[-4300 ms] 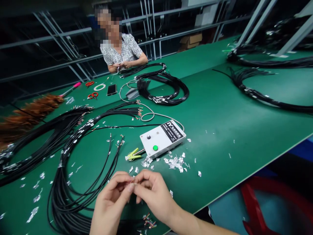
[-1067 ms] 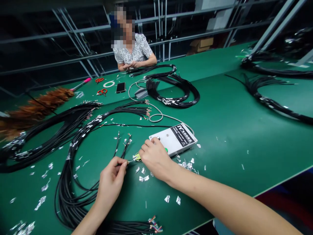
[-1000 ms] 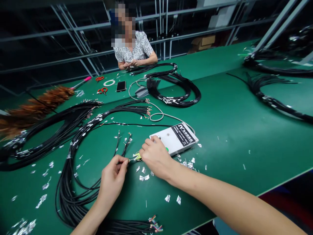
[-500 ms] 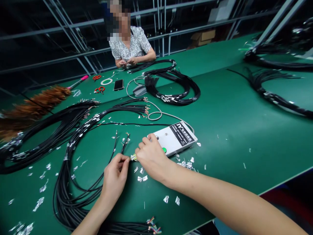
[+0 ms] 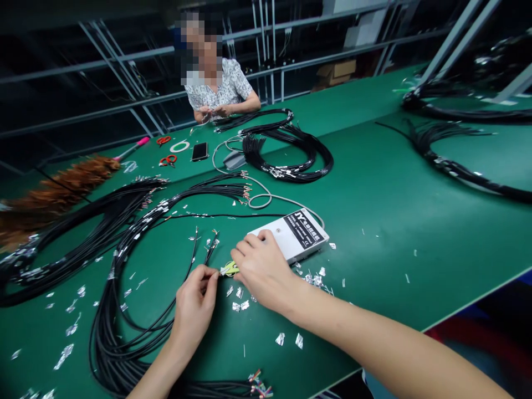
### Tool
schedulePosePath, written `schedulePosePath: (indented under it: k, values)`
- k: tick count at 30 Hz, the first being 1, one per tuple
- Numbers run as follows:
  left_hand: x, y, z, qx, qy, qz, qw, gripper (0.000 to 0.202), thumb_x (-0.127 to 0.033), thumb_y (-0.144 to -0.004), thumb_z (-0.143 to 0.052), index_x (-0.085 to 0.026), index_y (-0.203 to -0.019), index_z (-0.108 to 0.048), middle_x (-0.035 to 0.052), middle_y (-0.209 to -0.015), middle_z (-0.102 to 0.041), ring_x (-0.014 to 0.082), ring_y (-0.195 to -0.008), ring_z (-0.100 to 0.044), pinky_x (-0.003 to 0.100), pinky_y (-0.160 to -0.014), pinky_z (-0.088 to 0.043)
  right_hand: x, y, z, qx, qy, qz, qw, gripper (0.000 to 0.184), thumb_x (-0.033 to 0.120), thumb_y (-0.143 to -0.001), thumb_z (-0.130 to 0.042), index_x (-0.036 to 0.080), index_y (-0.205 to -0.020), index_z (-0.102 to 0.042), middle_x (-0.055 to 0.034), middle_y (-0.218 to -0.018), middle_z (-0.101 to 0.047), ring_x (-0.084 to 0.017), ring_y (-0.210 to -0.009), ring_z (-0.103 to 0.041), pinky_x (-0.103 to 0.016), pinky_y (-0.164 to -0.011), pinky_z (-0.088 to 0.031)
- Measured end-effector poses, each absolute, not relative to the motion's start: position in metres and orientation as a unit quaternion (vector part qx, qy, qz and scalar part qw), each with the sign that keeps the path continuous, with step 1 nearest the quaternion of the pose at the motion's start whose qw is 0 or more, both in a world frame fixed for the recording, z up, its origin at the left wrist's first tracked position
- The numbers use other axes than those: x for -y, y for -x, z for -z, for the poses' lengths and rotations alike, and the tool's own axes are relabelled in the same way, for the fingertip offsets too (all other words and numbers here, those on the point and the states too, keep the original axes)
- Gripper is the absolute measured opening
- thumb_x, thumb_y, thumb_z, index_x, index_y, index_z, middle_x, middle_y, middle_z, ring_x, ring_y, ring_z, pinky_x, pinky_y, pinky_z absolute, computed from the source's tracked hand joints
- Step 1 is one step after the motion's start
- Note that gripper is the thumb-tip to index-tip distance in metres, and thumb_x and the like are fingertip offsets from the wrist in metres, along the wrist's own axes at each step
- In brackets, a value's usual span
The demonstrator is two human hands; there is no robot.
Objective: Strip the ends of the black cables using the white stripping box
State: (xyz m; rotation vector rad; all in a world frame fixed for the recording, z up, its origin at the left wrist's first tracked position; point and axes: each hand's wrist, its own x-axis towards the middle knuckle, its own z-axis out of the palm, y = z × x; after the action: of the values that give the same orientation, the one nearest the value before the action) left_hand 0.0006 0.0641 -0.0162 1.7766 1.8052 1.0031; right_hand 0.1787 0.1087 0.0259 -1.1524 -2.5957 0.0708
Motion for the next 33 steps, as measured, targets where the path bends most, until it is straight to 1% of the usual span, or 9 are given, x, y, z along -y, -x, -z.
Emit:
schedulePosePath:
  k: [2,5,10,15,21,24,27,31,33]
  values:
    - [-0.064,-0.001,0.015,-0.648,-0.636,-0.361,0.210,0.022,-0.030,-0.088,-0.045,-0.022,-0.069,-0.054,0.0015,-0.066,-0.059,0.0196,-0.060,-0.060,0.029,-0.059,-0.044,-0.098,-0.199,-0.025,0.868,0.423,-0.026,0.258,0.015,0.024,-0.093,-0.057,0.018,-0.105,-0.063,-0.0075,-0.108,-0.071,-0.022,-0.100,-0.060,-0.038,-0.084,-0.035]
    - [-0.065,0.000,0.014,-0.649,-0.633,-0.363,0.214,0.023,-0.033,-0.088,-0.047,-0.023,-0.069,-0.054,0.0010,-0.064,-0.059,0.0197,-0.058,-0.058,0.029,-0.057,-0.044,-0.077,-0.227,-0.016,0.803,0.460,-0.018,0.378,0.017,0.013,-0.093,-0.048,0.020,-0.099,-0.063,-0.0059,-0.110,-0.072,-0.021,-0.105,-0.060,-0.036,-0.086,-0.038]
    - [-0.065,0.002,0.016,-0.651,-0.632,-0.361,0.217,0.021,-0.033,-0.086,-0.049,-0.022,-0.069,-0.054,0.0011,-0.063,-0.059,0.0195,-0.056,-0.058,0.028,-0.054,-0.042,-0.055,-0.239,0.004,0.813,0.448,-0.011,0.373,0.018,0.007,-0.090,-0.048,0.021,-0.089,-0.059,-0.0040,-0.115,-0.072,-0.022,-0.112,-0.059,-0.037,-0.088,-0.036]
    - [-0.061,0.010,0.016,-0.658,-0.626,-0.356,0.218,0.021,-0.033,-0.085,-0.050,-0.022,-0.068,-0.055,0.0010,-0.063,-0.059,0.0189,-0.056,-0.056,0.027,-0.052,-0.040,-0.058,-0.236,0.010,0.804,0.463,0.010,0.372,0.016,0.009,-0.092,-0.051,0.022,-0.087,-0.059,0.0007,-0.112,-0.074,-0.022,-0.106,-0.062,-0.040,-0.089,-0.033]
    - [-0.048,0.013,0.002,-0.664,-0.594,-0.374,0.257,0.022,-0.038,-0.087,-0.052,-0.021,-0.072,-0.056,-0.0008,-0.060,-0.055,0.0165,-0.053,-0.052,0.024,-0.046,-0.035,-0.055,-0.230,0.004,0.801,0.441,-0.013,0.405,0.018,0.007,-0.089,-0.053,0.021,-0.097,-0.060,-0.0046,-0.115,-0.072,-0.024,-0.111,-0.059,-0.041,-0.092,-0.038]
    - [-0.039,0.005,-0.007,-0.639,-0.550,-0.402,0.357,0.023,-0.041,-0.087,-0.054,-0.020,-0.078,-0.057,-0.0026,-0.060,-0.052,0.0133,-0.050,-0.047,0.022,-0.045,-0.034,-0.049,-0.212,-0.003,0.806,0.406,-0.109,0.416,0.022,0.009,-0.090,-0.054,0.020,-0.108,-0.060,-0.0071,-0.114,-0.070,-0.022,-0.106,-0.061,-0.038,-0.089,-0.043]
    - [-0.030,-0.002,-0.011,-0.607,-0.523,-0.423,0.423,0.023,-0.041,-0.086,-0.056,-0.018,-0.090,-0.057,-0.0019,-0.067,-0.054,0.0124,-0.054,-0.049,0.021,-0.048,-0.038,-0.047,-0.185,-0.008,0.761,0.414,-0.280,0.413,0.022,0.018,-0.088,-0.059,0.019,-0.110,-0.062,-0.0072,-0.104,-0.071,-0.020,-0.094,-0.065,-0.034,-0.083,-0.049]
    - [-0.019,0.001,-0.010,-0.579,-0.515,-0.416,0.476,0.023,-0.038,-0.089,-0.055,-0.021,-0.103,-0.051,-0.0001,-0.078,-0.058,0.0131,-0.060,-0.055,0.021,-0.052,-0.045,-0.055,-0.158,-0.010,0.681,0.426,-0.447,0.393,0.005,0.019,-0.084,-0.064,0.019,-0.084,-0.069,-0.0017,-0.081,-0.069,-0.015,-0.074,-0.064,-0.027,-0.070,-0.048]
    - [-0.013,0.008,-0.011,-0.580,-0.551,-0.374,0.470,0.018,-0.037,-0.091,-0.051,-0.021,-0.101,-0.053,-0.0002,-0.075,-0.058,0.0142,-0.061,-0.057,0.023,-0.055,-0.047,-0.059,-0.154,-0.009,0.658,0.427,-0.471,0.404,0.014,0.018,-0.085,-0.062,0.019,-0.072,-0.066,0.0000,-0.073,-0.067,-0.014,-0.071,-0.062,-0.025,-0.066,-0.045]
